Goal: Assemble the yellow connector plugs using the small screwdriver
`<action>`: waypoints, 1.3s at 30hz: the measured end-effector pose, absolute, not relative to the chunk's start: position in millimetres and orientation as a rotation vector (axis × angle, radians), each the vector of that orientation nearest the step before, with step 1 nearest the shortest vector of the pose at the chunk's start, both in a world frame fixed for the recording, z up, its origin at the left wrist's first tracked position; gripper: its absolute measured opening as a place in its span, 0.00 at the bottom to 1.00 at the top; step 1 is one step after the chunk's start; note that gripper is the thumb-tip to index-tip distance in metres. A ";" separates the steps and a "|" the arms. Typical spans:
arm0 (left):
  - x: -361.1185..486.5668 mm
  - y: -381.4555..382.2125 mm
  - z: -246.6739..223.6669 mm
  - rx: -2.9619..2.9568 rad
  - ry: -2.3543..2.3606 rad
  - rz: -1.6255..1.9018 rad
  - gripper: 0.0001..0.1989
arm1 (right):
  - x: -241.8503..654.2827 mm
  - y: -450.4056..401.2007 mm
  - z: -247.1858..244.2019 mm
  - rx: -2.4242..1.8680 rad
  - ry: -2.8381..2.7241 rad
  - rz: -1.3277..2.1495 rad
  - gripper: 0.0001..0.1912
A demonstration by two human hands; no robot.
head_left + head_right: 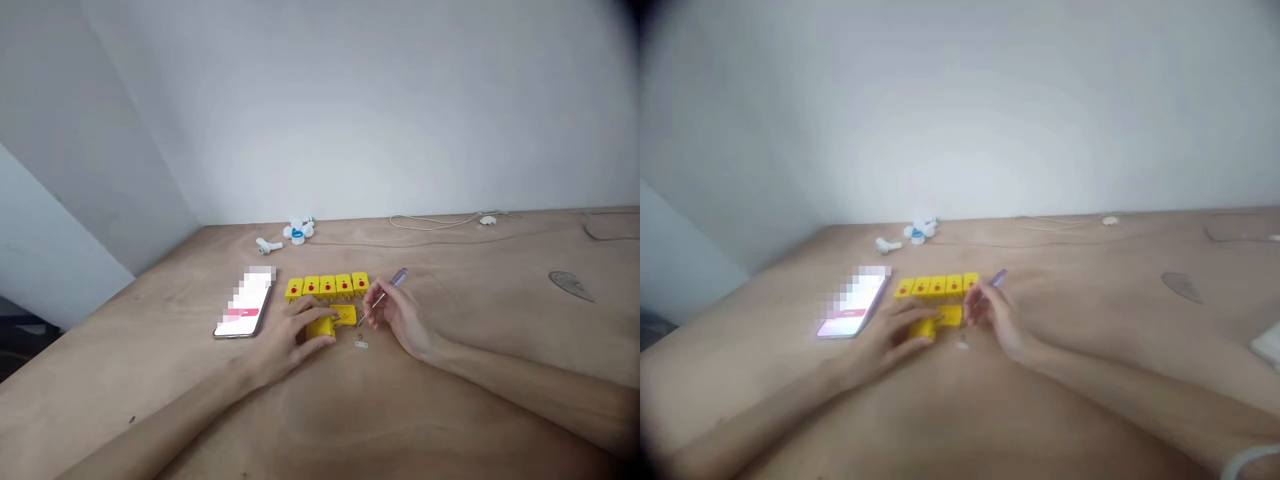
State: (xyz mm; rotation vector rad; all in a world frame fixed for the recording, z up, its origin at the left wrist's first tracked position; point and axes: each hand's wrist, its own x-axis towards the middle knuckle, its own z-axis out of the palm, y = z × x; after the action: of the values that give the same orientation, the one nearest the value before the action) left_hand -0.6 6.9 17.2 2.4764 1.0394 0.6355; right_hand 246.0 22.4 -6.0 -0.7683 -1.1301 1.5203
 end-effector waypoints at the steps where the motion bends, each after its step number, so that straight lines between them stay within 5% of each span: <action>1: -0.8 7.1 17.1 2.470 1.037 0.672 0.15 | 246.0 22.9 -6.6 -0.779 -1.135 1.519 0.22; 15: -1.9 3.2 21.5 2.308 1.167 0.999 0.12 | 245.0 24.0 -7.7 -0.824 -1.086 1.490 0.20; 39: 0.6 4.1 19.1 2.335 0.946 0.738 0.09 | 244.3 26.1 -11.8 -0.814 -1.046 1.472 0.19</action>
State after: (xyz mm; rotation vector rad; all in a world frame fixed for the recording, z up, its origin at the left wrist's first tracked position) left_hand 0.6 4.1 19.1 2.3350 0.9456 0.7378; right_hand 244.3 26.1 -11.8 -0.8139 -1.0459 1.4721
